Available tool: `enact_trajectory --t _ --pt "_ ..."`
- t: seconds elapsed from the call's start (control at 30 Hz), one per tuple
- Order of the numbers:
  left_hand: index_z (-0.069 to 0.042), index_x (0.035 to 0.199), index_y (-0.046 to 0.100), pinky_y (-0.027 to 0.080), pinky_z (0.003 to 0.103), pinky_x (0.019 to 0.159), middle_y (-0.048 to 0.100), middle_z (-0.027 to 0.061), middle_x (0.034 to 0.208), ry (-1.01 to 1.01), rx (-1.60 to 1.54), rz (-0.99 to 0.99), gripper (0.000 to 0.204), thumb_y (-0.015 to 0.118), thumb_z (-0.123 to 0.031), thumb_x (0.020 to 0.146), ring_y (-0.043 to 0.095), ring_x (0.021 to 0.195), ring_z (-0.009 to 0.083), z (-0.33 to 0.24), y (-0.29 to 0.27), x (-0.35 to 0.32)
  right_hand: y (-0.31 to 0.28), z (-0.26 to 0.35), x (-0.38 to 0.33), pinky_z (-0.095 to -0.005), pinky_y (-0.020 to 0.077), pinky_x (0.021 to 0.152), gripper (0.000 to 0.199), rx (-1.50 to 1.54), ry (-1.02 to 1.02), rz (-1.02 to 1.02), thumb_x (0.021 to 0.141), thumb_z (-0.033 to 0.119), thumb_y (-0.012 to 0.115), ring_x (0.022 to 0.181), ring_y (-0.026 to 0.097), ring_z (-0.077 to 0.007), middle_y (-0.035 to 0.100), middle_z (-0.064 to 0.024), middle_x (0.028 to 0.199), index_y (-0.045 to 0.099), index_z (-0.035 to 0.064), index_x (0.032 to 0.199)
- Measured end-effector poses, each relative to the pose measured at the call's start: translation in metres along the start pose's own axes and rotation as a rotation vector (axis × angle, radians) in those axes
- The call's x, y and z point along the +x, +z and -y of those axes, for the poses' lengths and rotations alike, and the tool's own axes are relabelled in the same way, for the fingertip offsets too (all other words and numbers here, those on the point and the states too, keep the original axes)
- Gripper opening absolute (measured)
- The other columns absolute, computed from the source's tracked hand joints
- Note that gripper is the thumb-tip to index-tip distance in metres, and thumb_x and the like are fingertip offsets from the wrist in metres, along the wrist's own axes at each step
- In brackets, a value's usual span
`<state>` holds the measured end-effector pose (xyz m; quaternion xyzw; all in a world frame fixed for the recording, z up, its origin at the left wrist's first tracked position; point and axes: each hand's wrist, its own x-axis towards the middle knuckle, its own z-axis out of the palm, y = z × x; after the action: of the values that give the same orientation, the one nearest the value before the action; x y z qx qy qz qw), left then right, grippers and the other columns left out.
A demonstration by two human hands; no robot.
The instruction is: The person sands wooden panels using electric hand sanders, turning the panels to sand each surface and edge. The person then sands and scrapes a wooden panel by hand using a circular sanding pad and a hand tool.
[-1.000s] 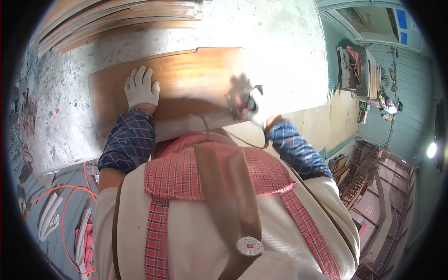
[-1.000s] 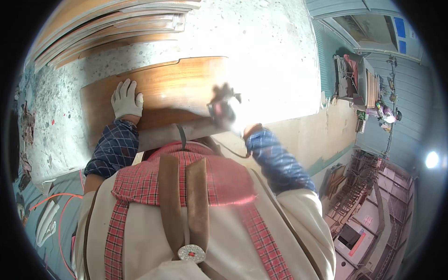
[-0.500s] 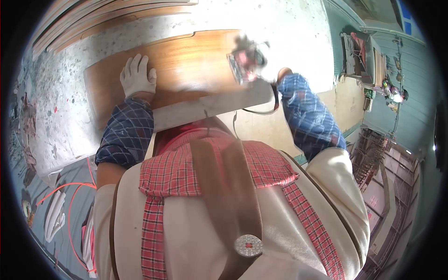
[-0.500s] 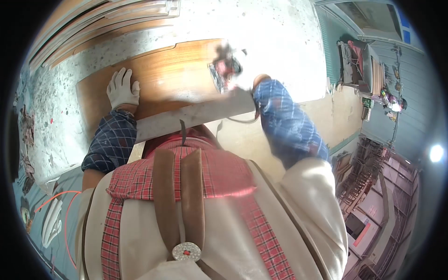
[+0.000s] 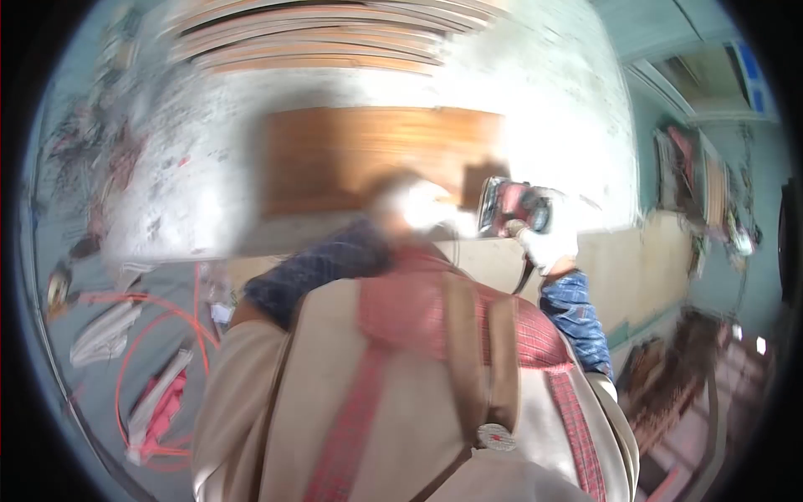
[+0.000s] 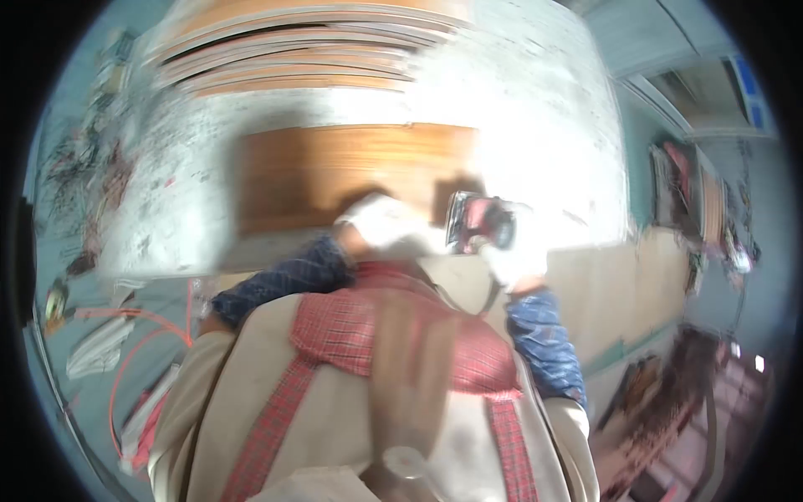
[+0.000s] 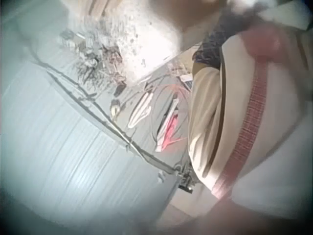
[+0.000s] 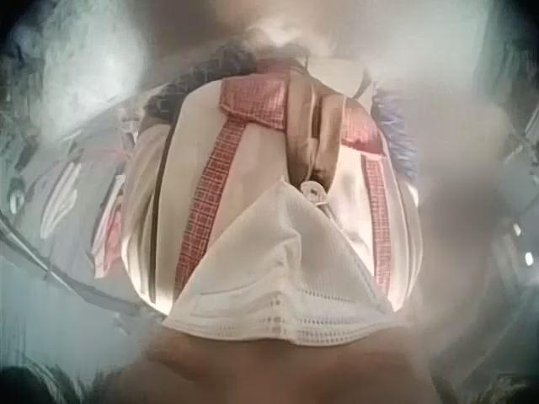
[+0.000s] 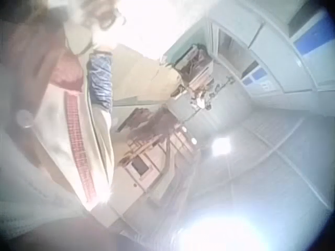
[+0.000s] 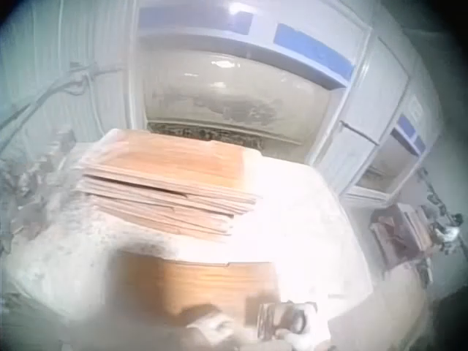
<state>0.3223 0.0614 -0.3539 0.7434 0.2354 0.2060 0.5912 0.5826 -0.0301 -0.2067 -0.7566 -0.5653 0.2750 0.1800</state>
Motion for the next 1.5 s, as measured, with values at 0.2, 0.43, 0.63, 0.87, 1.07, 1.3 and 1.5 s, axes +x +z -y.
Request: enact_trajectory --t 0.2,0.43,0.63,0.87,1.07,1.3,1.5 --pt "-0.007 0.124 0.057 0.055 0.044 0.081 0.07 0.0203 0.104 -0.381 0.025 -0.362 0.06 0.078 -0.037 0.076 0.069 0.093 0.0368 -0.064 0.055 0.026 0.05 0.098 0.051 -0.0418 0.048 0.096 0.073 0.209 -0.373 -0.198 0.068 0.038 0.091 0.109 0.057 -0.0335 0.055 -0.0172 0.122 0.06 0.0024 0.124" --pt "-0.005 0.131 0.055 0.055 0.048 0.085 0.065 0.0196 0.121 -0.538 0.479 -0.641 0.066 0.078 -0.033 0.076 0.065 0.101 0.0411 -0.079 -0.048 -0.091 0.137 0.15 0.043 -0.0404 0.0458 0.097 0.047 0.306 -0.548 0.13 0.093 0.031 0.07 0.11 0.056 -0.0347 0.053 -0.0215 0.117 0.057 -0.0018 0.124" --pt "-0.015 0.141 0.051 0.051 0.048 0.096 0.054 0.0161 0.137 -0.525 0.851 -0.712 0.073 0.075 -0.038 0.076 0.058 0.114 0.0418 -0.09 -0.084 -0.15 0.204 0.178 0.056 -0.0444 0.0453 0.102 0.043 0.289 -0.622 0.429 0.095 0.029 0.062 0.115 0.058 -0.0404 0.06 -0.025 0.125 0.056 0.0019 0.128" --pt "-0.011 0.139 0.055 0.05 0.047 0.097 0.057 0.0231 0.13 -0.933 0.732 -0.71 0.08 0.078 -0.025 0.064 0.057 0.115 0.0431 -0.064 -0.157 -0.222 0.212 0.01 0.149 -0.0506 0.0243 0.12 0.073 -0.582 -0.584 -0.08 0.095 0.055 0.055 0.146 0.035 -0.0343 0.041 -0.0165 0.156 0.044 0.0069 0.149" --pt "-0.008 0.14 0.055 0.052 0.04 0.096 0.067 0.0182 0.119 -0.755 0.675 -0.8 0.085 0.087 -0.02 0.062 0.064 0.11 0.0329 0.004 -0.263 -0.196 0.21 0.015 0.153 -0.0535 0.0215 0.12 0.07 -0.62 -0.588 0.007 0.094 0.046 0.062 0.147 0.031 -0.037 0.038 -0.0164 0.158 0.042 0.0076 0.15" --pt "-0.001 0.135 0.056 0.057 0.034 0.067 0.069 0.0111 0.103 -0.824 0.388 -0.691 0.074 0.084 0.001 0.067 0.066 0.085 0.0188 0.011 -0.295 -0.173 0.209 0.01 0.153 -0.0543 0.0222 0.12 0.069 -0.575 -0.586 0.004 0.093 0.046 0.063 0.146 0.033 -0.0392 0.039 -0.0161 0.157 0.045 0.0072 0.148" --pt "-0.004 0.132 0.058 0.052 0.04 0.095 0.067 0.0161 0.113 -0.915 0.682 -0.765 0.084 0.089 -0.023 0.056 0.063 0.106 0.0305 -0.009 -0.165 -0.264 0.205 0.007 0.149 -0.0536 0.0238 0.119 0.071 -0.58 -0.646 -0.038 0.093 0.048 0.061 0.145 0.035 -0.0371 0.041 -0.0159 0.156 0.044 0.0088 0.15"
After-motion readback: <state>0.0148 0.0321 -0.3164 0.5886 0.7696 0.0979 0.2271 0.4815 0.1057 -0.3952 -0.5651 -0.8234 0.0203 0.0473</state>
